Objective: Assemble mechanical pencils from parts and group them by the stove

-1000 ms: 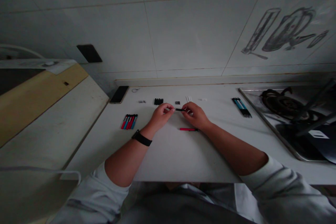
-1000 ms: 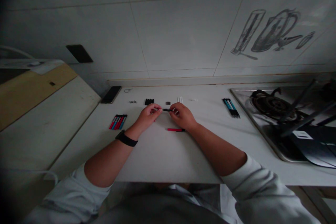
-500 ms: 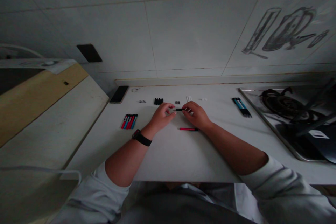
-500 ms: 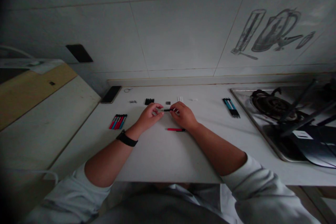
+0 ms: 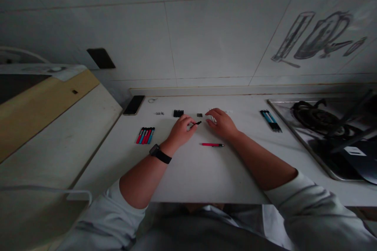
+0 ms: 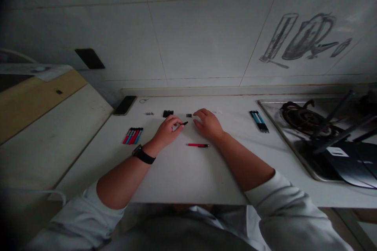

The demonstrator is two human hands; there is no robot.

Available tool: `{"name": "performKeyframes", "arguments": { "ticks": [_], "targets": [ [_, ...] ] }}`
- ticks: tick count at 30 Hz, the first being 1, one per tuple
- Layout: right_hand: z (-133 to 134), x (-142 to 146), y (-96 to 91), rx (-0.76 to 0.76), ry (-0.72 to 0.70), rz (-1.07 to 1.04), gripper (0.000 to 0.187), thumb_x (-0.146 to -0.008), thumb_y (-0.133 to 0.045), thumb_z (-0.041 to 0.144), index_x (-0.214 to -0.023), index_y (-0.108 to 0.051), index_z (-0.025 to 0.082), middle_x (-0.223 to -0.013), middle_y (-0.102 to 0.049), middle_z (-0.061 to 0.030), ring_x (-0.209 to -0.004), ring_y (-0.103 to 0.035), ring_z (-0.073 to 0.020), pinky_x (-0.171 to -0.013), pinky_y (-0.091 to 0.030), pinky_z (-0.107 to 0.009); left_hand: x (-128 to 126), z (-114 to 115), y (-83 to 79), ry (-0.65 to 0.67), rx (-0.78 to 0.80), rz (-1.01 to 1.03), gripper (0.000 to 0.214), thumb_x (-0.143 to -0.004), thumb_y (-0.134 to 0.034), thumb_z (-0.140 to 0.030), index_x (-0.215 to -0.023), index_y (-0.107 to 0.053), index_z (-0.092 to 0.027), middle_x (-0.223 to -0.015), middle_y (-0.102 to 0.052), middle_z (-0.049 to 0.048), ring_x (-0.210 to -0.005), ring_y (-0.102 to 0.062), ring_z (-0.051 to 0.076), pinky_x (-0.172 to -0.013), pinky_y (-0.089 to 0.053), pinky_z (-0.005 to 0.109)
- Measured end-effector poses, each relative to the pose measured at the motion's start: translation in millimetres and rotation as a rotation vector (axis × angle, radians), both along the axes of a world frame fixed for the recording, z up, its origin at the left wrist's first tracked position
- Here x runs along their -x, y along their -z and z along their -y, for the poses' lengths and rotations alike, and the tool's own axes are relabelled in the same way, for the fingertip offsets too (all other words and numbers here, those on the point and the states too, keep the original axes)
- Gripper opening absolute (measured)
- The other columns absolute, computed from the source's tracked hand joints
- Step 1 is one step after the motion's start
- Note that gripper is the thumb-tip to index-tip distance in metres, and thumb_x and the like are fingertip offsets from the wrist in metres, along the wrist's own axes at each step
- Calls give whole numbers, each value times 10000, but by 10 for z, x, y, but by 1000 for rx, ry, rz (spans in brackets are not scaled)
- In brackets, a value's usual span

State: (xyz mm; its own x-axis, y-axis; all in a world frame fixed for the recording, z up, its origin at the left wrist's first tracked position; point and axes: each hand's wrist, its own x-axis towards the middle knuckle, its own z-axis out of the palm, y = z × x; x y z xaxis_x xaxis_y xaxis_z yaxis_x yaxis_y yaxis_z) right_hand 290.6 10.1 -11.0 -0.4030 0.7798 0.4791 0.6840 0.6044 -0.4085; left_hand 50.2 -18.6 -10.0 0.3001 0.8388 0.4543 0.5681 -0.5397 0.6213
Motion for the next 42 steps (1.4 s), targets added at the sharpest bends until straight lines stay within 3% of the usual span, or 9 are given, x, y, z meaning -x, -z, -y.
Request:
{"name": "performKeyframes", "arguments": {
  "ticks": [5,11,18,27,36,42],
  "targets": [
    [-211,6,60,26,106,212,358,-978,-607,309,-1312,-699,216,-1344,-635,-158,-1239,-576,-334,-1082,-447,-510,5,-38,48,-12,7,13,17,-940,-674,-210,-938,-683,-196,-1025,-639,49,-1000,-638,198,-931,-521,357],
    [-199,40,136,42,105,323,363,-1007,-579,327,-1335,-718,263,-1428,-598,-146,-1285,-549,-354,-1100,-414,-539,9,-48,66,-6,19,1,32,-944,-664,-211,-940,-686,-189,-1017,-634,46,-969,-631,187,-902,-523,340],
    [-206,21,149,14,131,300,352,-1009,-568,296,-1316,-737,269,-1389,-634,-137,-1258,-566,-335,-1103,-413,-523,4,-34,38,-1,28,9,28,-941,-660,-210,-937,-682,-193,-1027,-639,52,-985,-632,192,-912,-523,349],
    [-222,-23,122,18,150,278,292,-963,-595,189,-1153,-805,258,-1301,-693,-109,-1225,-584,-322,-1107,-403,-518,2,-24,41,3,23,8,32,-946,-658,-217,-931,-681,-198,-1021,-636,50,-1005,-633,199,-929,-517,359],
    [-100,56,0,-50,-17,328,174,-979,-606,215,-1016,-775,201,-1110,-741,-120,-1079,-620,-292,-1065,-411,-467,-9,-36,60,0,17,-10,11,-937,-671,-206,-938,-680,-199,-1010,-636,47,-978,-630,195,-903,-521,353],
    [70,20,-84,-1,-36,146,215,-999,-539,182,-1089,-733,204,-1036,-750,-112,-984,-641,-275,-954,-477,-421,-9,-21,43,17,11,-1,19,-939,-670,-204,-935,-680,-189,-1002,-625,46,-933,-621,178,-863,-520,330]
  ]
}}
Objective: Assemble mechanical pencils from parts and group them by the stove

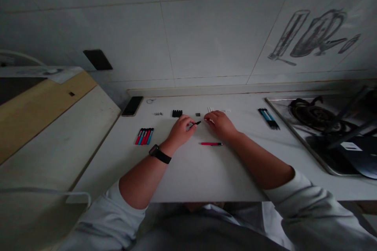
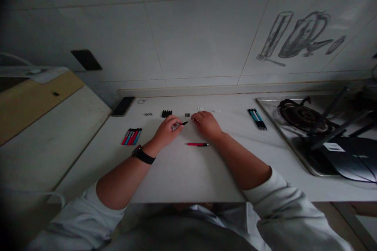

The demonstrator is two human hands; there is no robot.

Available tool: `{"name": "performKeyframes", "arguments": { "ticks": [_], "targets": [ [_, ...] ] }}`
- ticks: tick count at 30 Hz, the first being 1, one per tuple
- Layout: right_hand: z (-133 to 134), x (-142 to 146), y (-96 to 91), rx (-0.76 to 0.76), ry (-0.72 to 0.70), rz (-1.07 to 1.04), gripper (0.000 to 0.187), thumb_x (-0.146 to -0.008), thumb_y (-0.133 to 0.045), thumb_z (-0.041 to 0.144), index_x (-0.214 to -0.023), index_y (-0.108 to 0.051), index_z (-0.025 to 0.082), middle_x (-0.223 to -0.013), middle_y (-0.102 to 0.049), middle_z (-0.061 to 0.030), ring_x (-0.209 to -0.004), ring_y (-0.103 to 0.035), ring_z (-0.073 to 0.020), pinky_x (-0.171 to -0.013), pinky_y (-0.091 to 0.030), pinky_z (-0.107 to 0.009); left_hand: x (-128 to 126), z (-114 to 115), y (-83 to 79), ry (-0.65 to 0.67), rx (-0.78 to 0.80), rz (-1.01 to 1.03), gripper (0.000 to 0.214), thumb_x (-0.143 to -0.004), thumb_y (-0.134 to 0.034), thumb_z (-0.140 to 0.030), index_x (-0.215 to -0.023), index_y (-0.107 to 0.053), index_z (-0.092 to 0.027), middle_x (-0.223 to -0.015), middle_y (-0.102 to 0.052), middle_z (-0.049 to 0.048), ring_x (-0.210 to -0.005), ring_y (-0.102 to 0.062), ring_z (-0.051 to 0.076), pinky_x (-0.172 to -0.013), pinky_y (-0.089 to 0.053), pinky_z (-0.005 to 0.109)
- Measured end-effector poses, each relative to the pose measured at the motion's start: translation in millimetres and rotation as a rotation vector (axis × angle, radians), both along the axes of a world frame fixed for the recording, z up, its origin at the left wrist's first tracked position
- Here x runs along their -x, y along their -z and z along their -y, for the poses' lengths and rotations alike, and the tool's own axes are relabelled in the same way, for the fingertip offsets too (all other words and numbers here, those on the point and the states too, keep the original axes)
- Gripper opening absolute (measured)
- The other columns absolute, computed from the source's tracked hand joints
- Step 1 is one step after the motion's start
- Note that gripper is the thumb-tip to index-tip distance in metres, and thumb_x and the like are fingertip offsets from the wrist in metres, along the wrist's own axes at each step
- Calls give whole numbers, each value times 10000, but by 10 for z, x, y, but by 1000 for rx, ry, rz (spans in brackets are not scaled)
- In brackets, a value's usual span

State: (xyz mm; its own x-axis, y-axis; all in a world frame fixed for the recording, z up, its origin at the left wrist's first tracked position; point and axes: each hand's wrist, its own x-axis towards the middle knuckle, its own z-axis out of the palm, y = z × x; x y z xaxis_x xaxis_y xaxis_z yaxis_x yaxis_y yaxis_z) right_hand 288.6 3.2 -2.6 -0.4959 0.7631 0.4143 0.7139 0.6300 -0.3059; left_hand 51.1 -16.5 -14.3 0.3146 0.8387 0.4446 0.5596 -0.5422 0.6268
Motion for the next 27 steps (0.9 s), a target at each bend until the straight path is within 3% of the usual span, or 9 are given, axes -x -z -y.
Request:
{"name": "performKeyframes", "arguments": {
  "ticks": [7,13,20,27],
  "targets": [
    [177,11,-11,23,46,-370,152,-993,-547,251,-1024,-696,234,-998,-732,-83,-960,-676,-239,-909,-530,-394,-12,18,-15,29,-33,14,15,-945,-660,-192,-941,-674,-196,-1008,-632,54,-1008,-628,198,-906,-519,355],
    [131,87,98,323,13,-697,158,-926,-642,396,-957,-651,241,-945,-737,-45,-887,-714,-196,-873,-577,-368,-15,37,-38,49,-21,28,35,-949,-656,-200,-970,-684,-201,-1037,-639,67,-1023,-631,202,-907,-536,353],
    [116,108,111,456,2,-809,245,-854,-701,448,-943,-668,222,-892,-714,-36,-811,-672,-172,-778,-543,-321,-25,52,-64,60,-27,42,39,-946,-664,-190,-977,-686,-193,-1051,-637,68,-991,-628,193,-854,-547,335],
    [133,134,82,504,-2,-842,250,-825,-726,441,-926,-677,218,-881,-707,-28,-807,-653,-165,-786,-519,-312,-21,44,-44,65,-40,52,41,-953,-665,-192,-984,-691,-189,-1056,-639,69,-942,-627,178,-810,-549,315]
  ]
}}
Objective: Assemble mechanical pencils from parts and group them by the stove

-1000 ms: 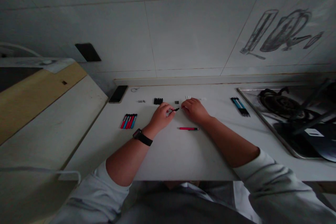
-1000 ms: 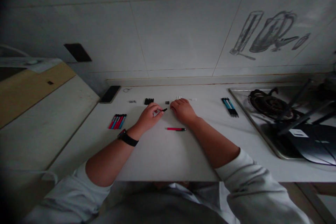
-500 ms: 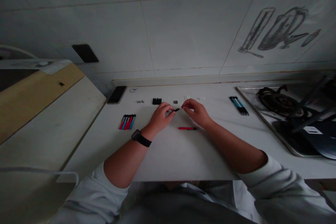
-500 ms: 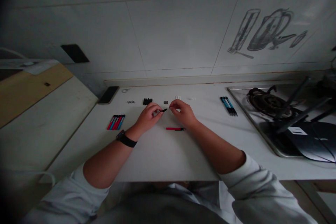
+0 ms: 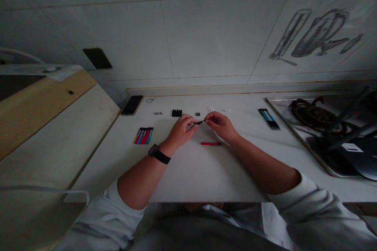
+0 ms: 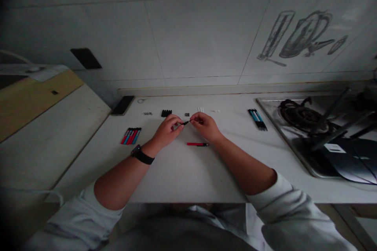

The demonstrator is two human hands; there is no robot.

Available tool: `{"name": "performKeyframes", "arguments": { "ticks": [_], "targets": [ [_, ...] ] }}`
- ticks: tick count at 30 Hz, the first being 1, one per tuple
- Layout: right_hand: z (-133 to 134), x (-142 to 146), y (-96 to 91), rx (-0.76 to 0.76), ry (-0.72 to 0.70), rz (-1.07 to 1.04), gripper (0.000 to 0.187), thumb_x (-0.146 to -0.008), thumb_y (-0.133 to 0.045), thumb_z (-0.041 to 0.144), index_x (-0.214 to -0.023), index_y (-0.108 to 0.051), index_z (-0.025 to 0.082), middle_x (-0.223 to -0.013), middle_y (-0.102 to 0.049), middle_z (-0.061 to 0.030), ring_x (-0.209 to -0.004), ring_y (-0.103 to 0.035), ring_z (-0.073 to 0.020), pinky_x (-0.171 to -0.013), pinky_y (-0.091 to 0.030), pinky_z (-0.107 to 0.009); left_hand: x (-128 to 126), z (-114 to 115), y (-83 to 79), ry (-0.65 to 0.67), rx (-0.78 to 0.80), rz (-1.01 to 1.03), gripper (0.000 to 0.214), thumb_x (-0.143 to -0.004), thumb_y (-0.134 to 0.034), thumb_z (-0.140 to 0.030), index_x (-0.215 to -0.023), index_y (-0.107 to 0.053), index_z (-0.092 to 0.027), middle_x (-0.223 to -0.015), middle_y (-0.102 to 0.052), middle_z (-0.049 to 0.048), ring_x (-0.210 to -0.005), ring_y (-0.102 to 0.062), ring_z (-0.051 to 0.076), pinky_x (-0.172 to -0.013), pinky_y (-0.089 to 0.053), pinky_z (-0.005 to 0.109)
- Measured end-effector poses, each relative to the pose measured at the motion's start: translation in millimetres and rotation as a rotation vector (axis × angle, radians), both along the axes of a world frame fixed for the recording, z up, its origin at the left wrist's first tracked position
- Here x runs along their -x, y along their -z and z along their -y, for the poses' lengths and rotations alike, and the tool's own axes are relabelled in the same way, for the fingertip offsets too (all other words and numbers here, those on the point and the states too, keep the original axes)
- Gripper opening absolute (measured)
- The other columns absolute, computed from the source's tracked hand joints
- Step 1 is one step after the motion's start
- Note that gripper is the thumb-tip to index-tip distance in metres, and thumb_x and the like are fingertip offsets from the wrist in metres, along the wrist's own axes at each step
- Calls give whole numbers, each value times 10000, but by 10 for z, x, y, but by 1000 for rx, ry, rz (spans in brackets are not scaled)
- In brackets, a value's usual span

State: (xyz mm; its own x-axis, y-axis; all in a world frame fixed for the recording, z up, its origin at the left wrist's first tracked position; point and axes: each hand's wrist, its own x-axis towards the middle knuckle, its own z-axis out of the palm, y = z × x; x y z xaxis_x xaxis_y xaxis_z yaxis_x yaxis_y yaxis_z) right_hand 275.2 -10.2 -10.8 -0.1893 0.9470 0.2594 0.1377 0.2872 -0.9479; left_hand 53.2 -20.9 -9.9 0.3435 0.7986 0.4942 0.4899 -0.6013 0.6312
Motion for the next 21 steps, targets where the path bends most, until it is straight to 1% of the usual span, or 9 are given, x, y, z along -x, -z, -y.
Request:
{"name": "performKeyframes", "arguments": {
  "ticks": [7,12,15,17,19,21],
  "targets": [
    [0,-7,6,-8,-11,22,247,-837,-719,437,-933,-686,212,-882,-727,-34,-800,-677,-166,-768,-529,-308,4,-11,18,4,14,11,48,-960,-658,-210,-988,-689,-187,-1061,-638,68,-930,-626,172,-789,-543,301],
    [43,13,9,-123,2,161,266,-880,-688,430,-1015,-752,209,-947,-764,-67,-843,-707,-181,-790,-555,-319,1,-10,24,23,55,32,77,-959,-656,-235,-1004,-701,-193,-1070,-634,72,-956,-625,177,-777,-534,289],
    [48,-9,-39,-198,27,211,289,-908,-669,422,-1090,-772,223,-993,-773,-76,-883,-716,-187,-806,-569,-319,-6,-33,47,29,139,119,117,-955,-658,-286,-992,-711,-189,-1070,-643,79,-983,-632,190,-748,-524,278],
    [11,-81,-89,-221,94,236,287,-930,-651,416,-1112,-769,228,-1013,-777,-75,-871,-716,-184,-809,-574,-319,-5,-57,63,21,226,219,161,-949,-659,-327,-1001,-712,-183,-1075,-658,82,-972,-636,193,-746,-522,280],
    [-59,-206,-136,-236,213,276,269,-947,-629,395,-1098,-767,221,-1023,-779,-76,-822,-706,-178,-787,-575,-317,3,-78,75,9,326,325,223,-948,-652,-375,-1043,-707,-181,-1078,-675,85,-937,-635,190,-731,-520,283],
    [-142,-359,-160,-259,331,371,246,-955,-611,348,-1082,-771,210,-1015,-775,-78,-794,-692,-178,-767,-568,-314,13,-93,84,-4,413,400,285,-944,-644,-426,-1080,-701,-182,-1061,-684,84,-893,-625,186,-684,-509,274]
  ]
}}
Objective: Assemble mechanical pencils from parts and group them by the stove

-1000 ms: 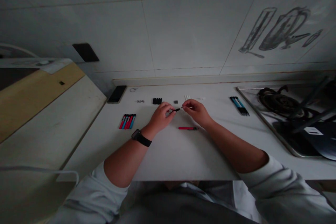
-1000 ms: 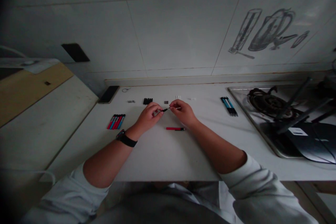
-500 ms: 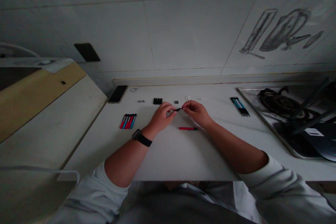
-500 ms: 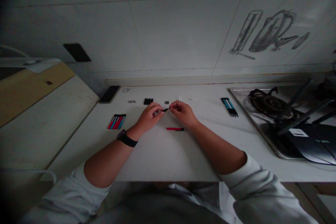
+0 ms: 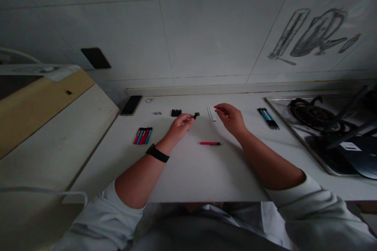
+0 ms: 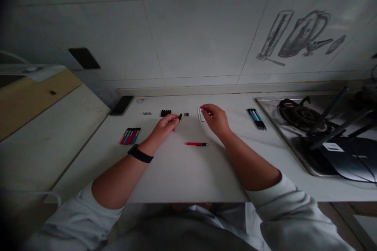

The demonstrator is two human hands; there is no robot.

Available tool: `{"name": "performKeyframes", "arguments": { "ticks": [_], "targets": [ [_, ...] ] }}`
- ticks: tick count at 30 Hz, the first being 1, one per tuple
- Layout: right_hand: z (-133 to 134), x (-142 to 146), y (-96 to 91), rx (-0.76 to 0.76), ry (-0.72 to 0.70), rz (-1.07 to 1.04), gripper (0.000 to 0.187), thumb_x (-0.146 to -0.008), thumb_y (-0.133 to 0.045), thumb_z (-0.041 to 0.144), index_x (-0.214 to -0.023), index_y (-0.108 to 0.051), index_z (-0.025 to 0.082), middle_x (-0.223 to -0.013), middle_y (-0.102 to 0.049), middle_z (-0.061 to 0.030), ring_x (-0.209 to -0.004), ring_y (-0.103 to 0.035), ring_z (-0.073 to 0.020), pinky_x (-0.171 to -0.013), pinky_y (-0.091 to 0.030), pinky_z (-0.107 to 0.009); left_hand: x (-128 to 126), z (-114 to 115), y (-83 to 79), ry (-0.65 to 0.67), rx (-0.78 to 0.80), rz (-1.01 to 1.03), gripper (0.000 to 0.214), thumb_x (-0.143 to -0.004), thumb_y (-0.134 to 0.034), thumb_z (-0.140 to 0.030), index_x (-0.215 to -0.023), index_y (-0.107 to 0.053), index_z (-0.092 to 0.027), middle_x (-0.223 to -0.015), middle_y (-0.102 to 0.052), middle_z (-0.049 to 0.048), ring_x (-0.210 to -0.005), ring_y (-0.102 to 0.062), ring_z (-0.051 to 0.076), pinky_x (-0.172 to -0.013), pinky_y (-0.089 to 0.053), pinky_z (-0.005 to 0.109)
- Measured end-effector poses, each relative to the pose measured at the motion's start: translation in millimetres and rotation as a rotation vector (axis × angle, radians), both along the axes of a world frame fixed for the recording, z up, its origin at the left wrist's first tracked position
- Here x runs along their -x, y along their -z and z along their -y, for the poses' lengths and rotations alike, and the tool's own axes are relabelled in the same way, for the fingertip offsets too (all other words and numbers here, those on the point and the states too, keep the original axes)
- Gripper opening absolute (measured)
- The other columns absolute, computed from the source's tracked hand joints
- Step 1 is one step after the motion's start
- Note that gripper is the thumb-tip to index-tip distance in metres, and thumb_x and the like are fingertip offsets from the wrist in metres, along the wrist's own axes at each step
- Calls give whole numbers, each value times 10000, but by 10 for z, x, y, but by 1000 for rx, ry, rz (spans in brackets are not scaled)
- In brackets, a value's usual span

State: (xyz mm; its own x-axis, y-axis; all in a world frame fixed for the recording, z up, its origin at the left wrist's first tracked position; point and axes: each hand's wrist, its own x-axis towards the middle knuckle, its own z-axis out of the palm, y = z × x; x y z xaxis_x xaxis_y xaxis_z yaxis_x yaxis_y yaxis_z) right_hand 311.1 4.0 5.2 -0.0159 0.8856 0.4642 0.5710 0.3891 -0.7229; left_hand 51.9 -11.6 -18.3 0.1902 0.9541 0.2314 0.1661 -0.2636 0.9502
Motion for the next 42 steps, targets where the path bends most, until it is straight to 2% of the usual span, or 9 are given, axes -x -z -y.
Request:
{"name": "performKeyframes", "arguments": {
  "ticks": [2,5,12,17,22,25,32,37,42],
  "targets": [
    [-71,-139,8,3,53,163,239,-951,-606,283,-1095,-780,207,-1039,-769,-81,-817,-693,-182,-794,-562,-315,9,-7,8,-13,44,24,315,-935,-643,-455,-1082,-701,-183,-1035,-685,81,-862,-613,180,-646,-493,261],
    [-126,-254,68,71,30,418,261,-952,-600,217,-1124,-797,209,-1099,-762,-85,-843,-695,-183,-853,-546,-318,11,-8,21,-11,26,12,310,-925,-650,-461,-1046,-710,-181,-1028,-687,81,-873,-609,178,-654,-491,255],
    [-113,-247,101,209,-57,751,274,-970,-595,213,-1120,-821,254,-1159,-752,-76,-1009,-704,-209,-922,-509,-288,2,-24,54,-21,-16,-8,305,-929,-655,-457,-1043,-712,-180,-1067,-701,89,-917,-622,188,-719,-505,274],
    [-70,-257,-12,227,-38,806,255,-953,-615,218,-1098,-823,243,-1173,-744,-82,-1011,-692,-212,-931,-507,-288,13,-25,47,-14,-18,-25,292,-940,-647,-445,-1035,-716,-178,-1069,-706,94,-930,-630,191,-752,-512,286],
    [-31,-247,-57,215,-98,839,246,-927,-645,175,-1071,-827,256,-1149,-747,-85,-1032,-681,-235,-931,-511,-319,18,-15,26,-18,-32,-41,280,-949,-640,-433,-1029,-710,-175,-1086,-705,94,-935,-631,186,-760,-517,287],
    [2,-200,-76,184,-169,890,191,-930,-656,184,-1001,-826,231,-1107,-744,-99,-1035,-673,-254,-924,-504,-336,20,-14,21,-21,-42,-51,276,-952,-639,-430,-1023,-709,-173,-1087,-704,94,-933,-631,183,-757,-519,284],
    [159,24,-151,121,-379,902,183,-964,-616,201,-1009,-793,192,-1037,-728,-115,-987,-667,-234,-912,-473,-316,19,-9,-11,-40,-67,-92,225,-968,-632,-378,-1019,-706,-172,-1062,-706,89,-958,-643,189,-795,-530,293],
    [149,-21,-156,139,-340,882,172,-960,-629,214,-1021,-790,205,-1064,-723,-100,-983,-668,-225,-903,-471,-301,27,-3,-44,-47,-129,-177,150,-963,-641,-308,-997,-701,-175,-1060,-698,72,-952,-646,181,-845,-531,314],
    [125,-20,-110,160,-349,948,199,-995,-566,203,-999,-764,176,-1041,-712,-116,-964,-669,-230,-890,-471,-306,33,1,-45,-57,-201,-264,115,-951,-656,-265,-1007,-708,-178,-1058,-684,62,-884,-642,161,-753,-524,284]
  ]
}}
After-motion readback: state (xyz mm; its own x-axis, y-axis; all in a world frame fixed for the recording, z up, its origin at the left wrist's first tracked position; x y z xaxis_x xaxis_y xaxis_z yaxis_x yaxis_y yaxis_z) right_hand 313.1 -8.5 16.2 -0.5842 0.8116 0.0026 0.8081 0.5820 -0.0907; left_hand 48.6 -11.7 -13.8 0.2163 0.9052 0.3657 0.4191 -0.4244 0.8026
